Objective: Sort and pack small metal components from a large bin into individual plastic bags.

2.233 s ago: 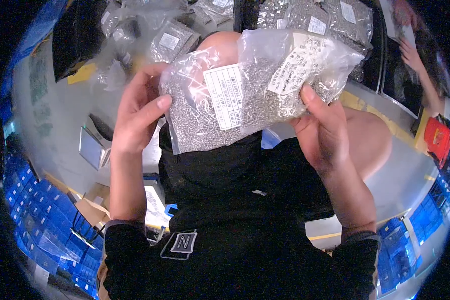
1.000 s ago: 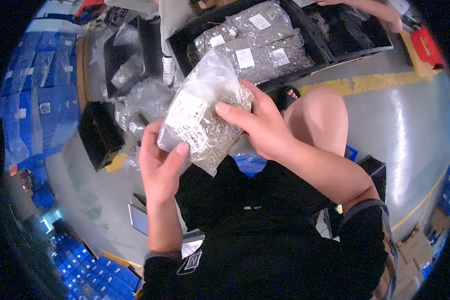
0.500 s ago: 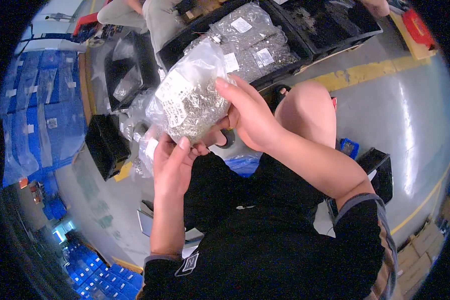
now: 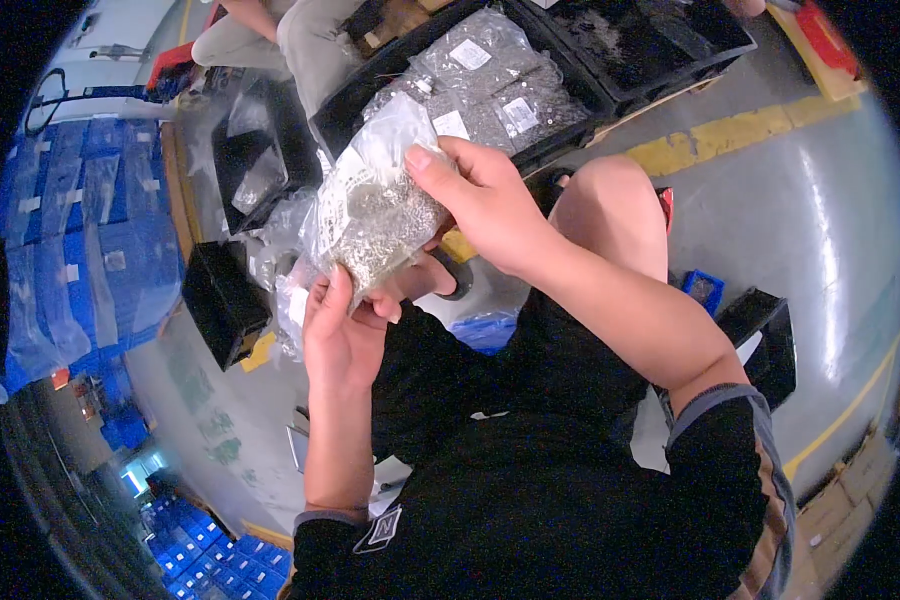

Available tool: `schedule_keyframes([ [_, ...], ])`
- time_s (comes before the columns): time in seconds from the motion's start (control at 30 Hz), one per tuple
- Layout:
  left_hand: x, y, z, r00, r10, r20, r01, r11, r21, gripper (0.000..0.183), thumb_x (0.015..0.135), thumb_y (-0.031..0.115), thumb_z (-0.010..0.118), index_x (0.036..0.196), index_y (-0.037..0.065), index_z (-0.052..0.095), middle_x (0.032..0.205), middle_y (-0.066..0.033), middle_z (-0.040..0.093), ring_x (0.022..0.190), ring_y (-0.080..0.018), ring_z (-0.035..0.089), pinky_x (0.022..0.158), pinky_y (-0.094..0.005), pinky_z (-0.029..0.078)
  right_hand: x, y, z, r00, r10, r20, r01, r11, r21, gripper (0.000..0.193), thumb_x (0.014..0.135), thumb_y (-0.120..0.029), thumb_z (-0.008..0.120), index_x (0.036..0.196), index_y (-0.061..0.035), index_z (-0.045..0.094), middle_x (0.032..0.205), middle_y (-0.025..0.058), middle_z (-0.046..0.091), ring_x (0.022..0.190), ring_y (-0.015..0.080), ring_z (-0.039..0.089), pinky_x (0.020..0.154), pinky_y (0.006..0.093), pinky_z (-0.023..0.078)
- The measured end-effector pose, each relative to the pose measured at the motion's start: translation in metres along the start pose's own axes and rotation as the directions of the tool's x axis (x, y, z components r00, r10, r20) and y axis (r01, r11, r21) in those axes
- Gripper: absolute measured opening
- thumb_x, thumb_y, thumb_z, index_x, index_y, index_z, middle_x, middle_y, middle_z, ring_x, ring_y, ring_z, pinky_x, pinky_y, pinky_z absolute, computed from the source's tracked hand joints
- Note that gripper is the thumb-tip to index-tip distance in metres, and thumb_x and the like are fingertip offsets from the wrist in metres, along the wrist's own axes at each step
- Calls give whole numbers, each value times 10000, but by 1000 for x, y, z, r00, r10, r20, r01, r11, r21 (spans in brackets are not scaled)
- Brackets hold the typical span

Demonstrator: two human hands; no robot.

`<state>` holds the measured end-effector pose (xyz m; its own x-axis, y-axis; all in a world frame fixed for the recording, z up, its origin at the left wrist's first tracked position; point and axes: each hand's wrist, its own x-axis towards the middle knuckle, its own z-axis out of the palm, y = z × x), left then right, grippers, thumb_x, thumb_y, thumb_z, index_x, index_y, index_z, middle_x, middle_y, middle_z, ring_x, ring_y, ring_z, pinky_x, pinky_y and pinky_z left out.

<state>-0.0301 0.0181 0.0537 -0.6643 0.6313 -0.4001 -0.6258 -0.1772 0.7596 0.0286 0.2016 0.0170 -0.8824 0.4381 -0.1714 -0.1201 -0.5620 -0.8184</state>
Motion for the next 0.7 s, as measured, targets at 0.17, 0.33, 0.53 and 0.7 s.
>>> schedule_keyframes([
  [0.17, 2, 1, 8, 1000, 10, 5, -10, 1000, 5, 307, 953, 217, 587, 1136, -26, 545, 950, -178, 666, 700, -217, 639, 630, -336, 539, -2, 0, -5, 998, -57, 3, 57, 997, 46, 356, 978, -342, 551, 1037, 4, 603, 790, 23, 637, 620, 79, 596, 527, 237, 498],
  [0.33, 2, 3, 11, 999, 9, 33, -9, 1000, -1, 291, 958, 216, 579, 1140, -8, 547, 958, -170, 666, 714, -215, 635, 637, -323, 530, -3, -1, -4, 997, -72, 4, 71, 995, 70, 349, 982, -340, 547, 1030, 1, 605, 793, 21, 639, 612, 74, 591, 525, 235, 495],
  [0.53, 2, 1, 15, 999, 39, 7, -39, 999, 9, 280, 960, 212, 576, 1135, -4, 540, 964, -153, 663, 728, -208, 627, 654, -306, 516, -3, 0, -6, 997, -72, 12, 71, 995, 69, 343, 985, -335, 545, 1022, 0, 606, 817, 12, 637, 658, 59, 582, 559, 228, 490],
  [0.7, 3, -2, 11, 998, 54, 32, -54, 999, 0, 273, 957, 200, 579, 1141, 5, 530, 956, -133, 654, 756, -204, 619, 680, -298, 496, -4, 1, -8, 996, -87, 15, 87, 995, 42, 328, 985, -315, 551, 1020, 6, 604, 848, 0, 628, 739, 39, 557, 632, 225, 476],
])
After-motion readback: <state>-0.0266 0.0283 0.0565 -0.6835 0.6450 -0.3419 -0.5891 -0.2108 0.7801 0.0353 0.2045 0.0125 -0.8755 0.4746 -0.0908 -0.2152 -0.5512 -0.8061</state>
